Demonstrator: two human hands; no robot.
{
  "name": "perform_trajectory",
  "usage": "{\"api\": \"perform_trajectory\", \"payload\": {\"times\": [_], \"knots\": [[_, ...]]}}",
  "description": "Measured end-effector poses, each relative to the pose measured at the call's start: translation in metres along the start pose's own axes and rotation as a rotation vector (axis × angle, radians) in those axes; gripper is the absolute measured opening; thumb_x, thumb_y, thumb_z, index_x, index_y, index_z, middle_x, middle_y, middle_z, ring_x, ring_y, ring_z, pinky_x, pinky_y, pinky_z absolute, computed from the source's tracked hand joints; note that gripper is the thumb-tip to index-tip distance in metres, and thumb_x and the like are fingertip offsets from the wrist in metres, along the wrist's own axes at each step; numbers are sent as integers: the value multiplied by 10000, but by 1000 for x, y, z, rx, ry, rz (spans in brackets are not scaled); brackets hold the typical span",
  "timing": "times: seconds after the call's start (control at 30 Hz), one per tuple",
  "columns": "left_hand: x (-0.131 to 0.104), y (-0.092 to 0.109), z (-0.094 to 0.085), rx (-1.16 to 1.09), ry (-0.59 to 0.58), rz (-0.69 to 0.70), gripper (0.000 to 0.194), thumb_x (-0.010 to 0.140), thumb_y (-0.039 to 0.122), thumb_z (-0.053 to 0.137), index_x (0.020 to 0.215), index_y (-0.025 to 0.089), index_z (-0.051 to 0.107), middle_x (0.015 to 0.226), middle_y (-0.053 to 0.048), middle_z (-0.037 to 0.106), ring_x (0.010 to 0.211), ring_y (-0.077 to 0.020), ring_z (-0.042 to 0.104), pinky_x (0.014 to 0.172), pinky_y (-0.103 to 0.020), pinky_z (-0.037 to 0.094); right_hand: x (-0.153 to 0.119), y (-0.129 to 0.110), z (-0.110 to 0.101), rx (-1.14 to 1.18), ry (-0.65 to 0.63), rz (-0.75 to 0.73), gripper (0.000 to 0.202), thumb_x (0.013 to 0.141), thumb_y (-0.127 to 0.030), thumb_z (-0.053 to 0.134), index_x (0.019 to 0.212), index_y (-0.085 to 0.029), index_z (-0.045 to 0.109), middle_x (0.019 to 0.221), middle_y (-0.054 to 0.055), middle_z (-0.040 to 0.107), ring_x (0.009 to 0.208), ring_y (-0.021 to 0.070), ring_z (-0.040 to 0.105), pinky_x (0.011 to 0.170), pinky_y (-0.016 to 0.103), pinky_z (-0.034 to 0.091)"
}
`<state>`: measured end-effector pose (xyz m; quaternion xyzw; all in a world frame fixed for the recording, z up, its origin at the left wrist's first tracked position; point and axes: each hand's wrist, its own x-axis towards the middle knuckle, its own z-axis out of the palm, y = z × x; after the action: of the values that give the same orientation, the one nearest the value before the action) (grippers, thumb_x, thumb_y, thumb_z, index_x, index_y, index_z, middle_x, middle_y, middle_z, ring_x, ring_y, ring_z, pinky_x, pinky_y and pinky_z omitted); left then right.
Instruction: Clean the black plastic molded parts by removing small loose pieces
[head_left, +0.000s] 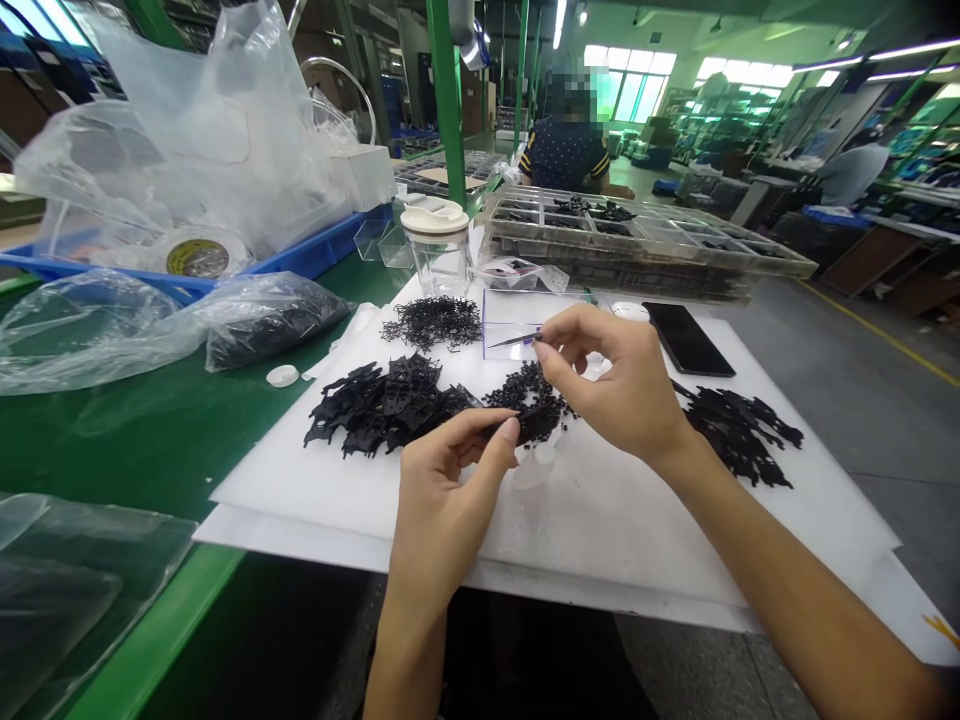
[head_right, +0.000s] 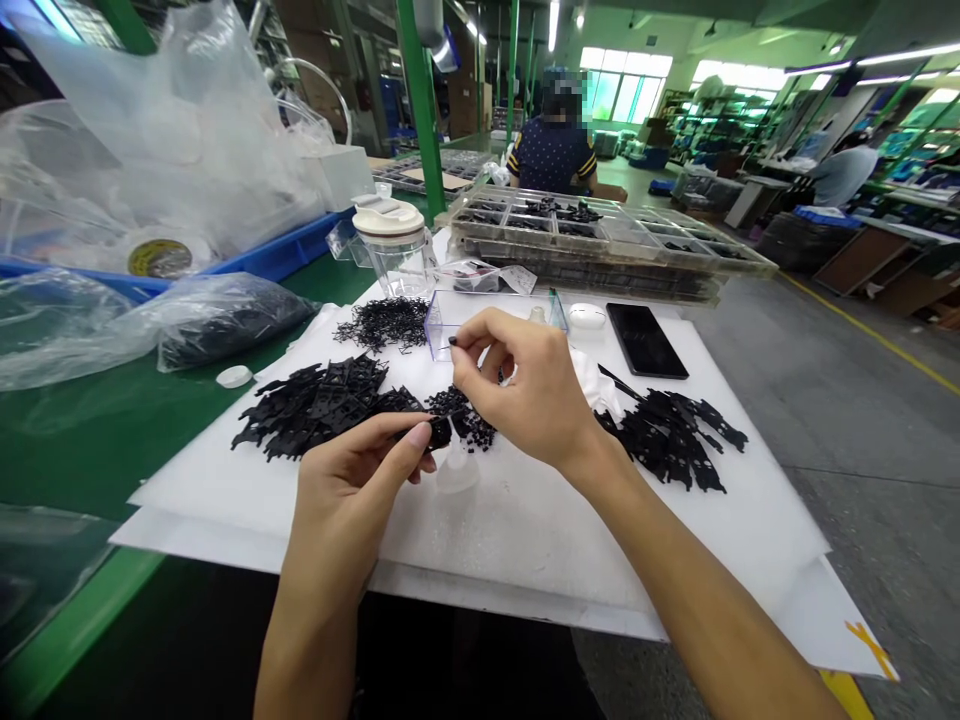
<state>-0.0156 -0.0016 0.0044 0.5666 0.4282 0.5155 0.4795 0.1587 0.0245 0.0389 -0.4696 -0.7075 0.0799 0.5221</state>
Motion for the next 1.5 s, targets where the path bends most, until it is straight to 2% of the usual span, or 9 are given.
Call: {"api": "perform_trajectory", "payload": {"times": [0.33,0.53,0.73,0.9,1.03,1.2,1.5], "knots": [[1,-4,-3,1,-19,7,84,909,259,748,929,208,812,705,17,735,647,-120,642,612,-200,509,1,0,0,108,29,64,56,865,-125,674,834,-169,660,732,-14,642,609,110,587,560,249,475],[1,-10,-3,-59,-39,15,128,961,312,698,968,208,773,729,10,743,647,-121,649,582,-203,497,2,2,-1,222,36,141,47,872,-186,693,837,-164,669,716,-6,644,579,115,583,509,245,490],[1,-6,-1,-82,11,-7,134,943,304,716,965,183,770,685,2,737,597,-122,640,549,-208,490,4,1,-1,328,53,218,72,878,-190,703,827,-154,669,672,-18,628,557,94,575,524,223,481],[1,-8,-3,-103,33,25,125,934,303,736,995,206,787,675,19,730,592,-120,636,627,-231,545,6,-2,-3,345,69,271,79,890,-196,691,819,-166,676,646,-18,651,520,99,572,496,230,485],[2,-11,-4,-106,57,27,127,922,301,751,994,207,795,696,16,742,614,-134,654,664,-256,569,8,-1,-4,387,125,299,89,886,-183,687,798,-165,683,679,-7,666,514,93,557,496,232,490],[3,-13,-4,-99,82,26,131,925,323,758,1017,237,794,715,27,769,666,-120,685,680,-208,558,8,0,-4,346,237,309,80,887,-161,687,807,-169,684,713,3,676,520,96,550,485,234,476],[3,-9,-4,-107,107,20,126,924,331,757,985,231,803,784,11,789,683,-122,684,687,-211,560,7,3,-6,406,289,293,90,927,-157,661,840,-176,675,740,0,660,535,91,524,510,242,463]]}}
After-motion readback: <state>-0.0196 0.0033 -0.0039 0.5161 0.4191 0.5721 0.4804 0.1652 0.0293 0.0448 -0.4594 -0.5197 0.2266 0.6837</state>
